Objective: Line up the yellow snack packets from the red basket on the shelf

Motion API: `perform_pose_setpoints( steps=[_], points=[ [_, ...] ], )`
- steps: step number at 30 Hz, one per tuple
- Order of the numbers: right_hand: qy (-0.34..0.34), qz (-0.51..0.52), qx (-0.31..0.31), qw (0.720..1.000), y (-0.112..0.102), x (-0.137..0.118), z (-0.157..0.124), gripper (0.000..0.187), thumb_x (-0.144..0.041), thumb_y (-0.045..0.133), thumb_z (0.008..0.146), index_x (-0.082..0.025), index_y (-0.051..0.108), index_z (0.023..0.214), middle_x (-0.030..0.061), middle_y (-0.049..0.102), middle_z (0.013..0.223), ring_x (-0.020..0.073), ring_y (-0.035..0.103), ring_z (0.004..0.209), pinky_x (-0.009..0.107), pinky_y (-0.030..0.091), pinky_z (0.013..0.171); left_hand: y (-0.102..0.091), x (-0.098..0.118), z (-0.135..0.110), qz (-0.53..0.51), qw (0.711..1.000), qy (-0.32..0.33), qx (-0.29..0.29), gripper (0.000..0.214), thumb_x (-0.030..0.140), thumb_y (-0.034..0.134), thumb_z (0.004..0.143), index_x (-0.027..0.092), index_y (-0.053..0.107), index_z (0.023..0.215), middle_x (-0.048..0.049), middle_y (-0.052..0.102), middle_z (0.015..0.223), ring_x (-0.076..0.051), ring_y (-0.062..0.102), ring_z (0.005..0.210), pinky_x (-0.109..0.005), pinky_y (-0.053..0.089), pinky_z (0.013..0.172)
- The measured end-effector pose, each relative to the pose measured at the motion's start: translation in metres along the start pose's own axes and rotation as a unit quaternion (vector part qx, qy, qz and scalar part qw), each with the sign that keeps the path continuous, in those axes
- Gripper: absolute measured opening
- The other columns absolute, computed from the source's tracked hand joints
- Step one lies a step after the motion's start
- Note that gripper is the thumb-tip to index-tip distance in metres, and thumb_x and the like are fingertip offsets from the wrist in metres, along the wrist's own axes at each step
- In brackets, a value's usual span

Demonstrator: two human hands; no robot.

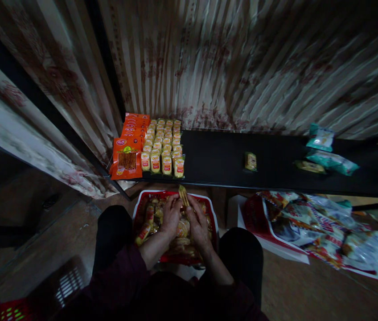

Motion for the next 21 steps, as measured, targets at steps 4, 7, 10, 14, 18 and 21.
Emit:
perform_pose_setpoints(
  steps=[4,7,10,14,18,21],
  points=[
    [-0.033,-0.036,-0.008,0.999,0.001,-0.005,-0.002,0.041,-0.043,0.045,0.091,-0.027,0.060,0.126,0.0073,0.053,0.138,0.0239,0.044,0.131,0.047,0.034,0.111,-0.002,0.002,-0.002,-0.005,1.000,0.000,0.008,0.012,0.024,0.062,0.070,0.019,0.064,0.080,-0.0022,0.066,0.084,-0.015,0.059,0.081,-0.026,0.045,0.078],
    [-0.053,-0.065,-0.014,0.996,0.002,-0.010,-0.004,0.040,-0.040,0.044,0.092,-0.027,0.059,0.127,0.0078,0.051,0.139,0.0239,0.043,0.132,0.049,0.033,0.110,-0.003,0.001,-0.002,0.003,1.000,0.001,0.003,0.015,0.025,0.064,0.069,0.019,0.065,0.083,-0.0027,0.067,0.086,-0.015,0.060,0.081,-0.027,0.045,0.079],
    [-0.073,-0.073,-0.017,0.995,0.002,-0.013,-0.005,0.039,-0.038,0.044,0.092,-0.026,0.060,0.125,0.0078,0.051,0.139,0.0240,0.044,0.130,0.049,0.033,0.110,-0.006,-0.004,0.000,0.008,1.000,-0.008,0.008,0.020,0.025,0.066,0.068,0.018,0.066,0.087,-0.0034,0.067,0.088,-0.016,0.060,0.082,-0.027,0.045,0.079],
    [-0.059,-0.049,0.007,0.997,0.000,-0.010,-0.005,0.039,-0.033,0.046,0.089,-0.024,0.059,0.125,0.0092,0.056,0.133,0.0240,0.049,0.125,0.049,0.036,0.108,-0.010,-0.013,0.003,-0.022,0.999,-0.037,0.018,0.025,0.029,0.068,0.067,0.017,0.069,0.089,-0.0047,0.069,0.090,-0.016,0.061,0.082,-0.027,0.045,0.076],
    [-0.032,-0.041,0.022,0.998,-0.001,-0.009,-0.004,0.037,-0.032,0.051,0.086,-0.022,0.061,0.120,0.0103,0.061,0.124,0.0255,0.054,0.118,0.050,0.041,0.103,-0.012,-0.016,0.004,-0.053,0.996,-0.066,0.031,0.029,0.030,0.072,0.064,0.017,0.071,0.090,-0.0054,0.071,0.090,-0.016,0.062,0.081,-0.027,0.046,0.073],
    [-0.038,-0.042,0.014,0.998,-0.001,-0.013,-0.004,0.034,-0.033,0.051,0.086,-0.023,0.062,0.117,0.0103,0.062,0.122,0.0251,0.055,0.116,0.048,0.043,0.101,-0.012,-0.014,0.003,-0.060,0.994,-0.081,0.037,0.027,0.029,0.072,0.063,0.016,0.072,0.087,-0.0062,0.071,0.091,-0.016,0.063,0.081,-0.027,0.047,0.073]
  ],
)
Point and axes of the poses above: each hand's wrist, its own z-axis towards the middle knuckle, its own y-axis out of the palm, x = y × z, the point moved 4 cm from there along z, towards the middle knuckle
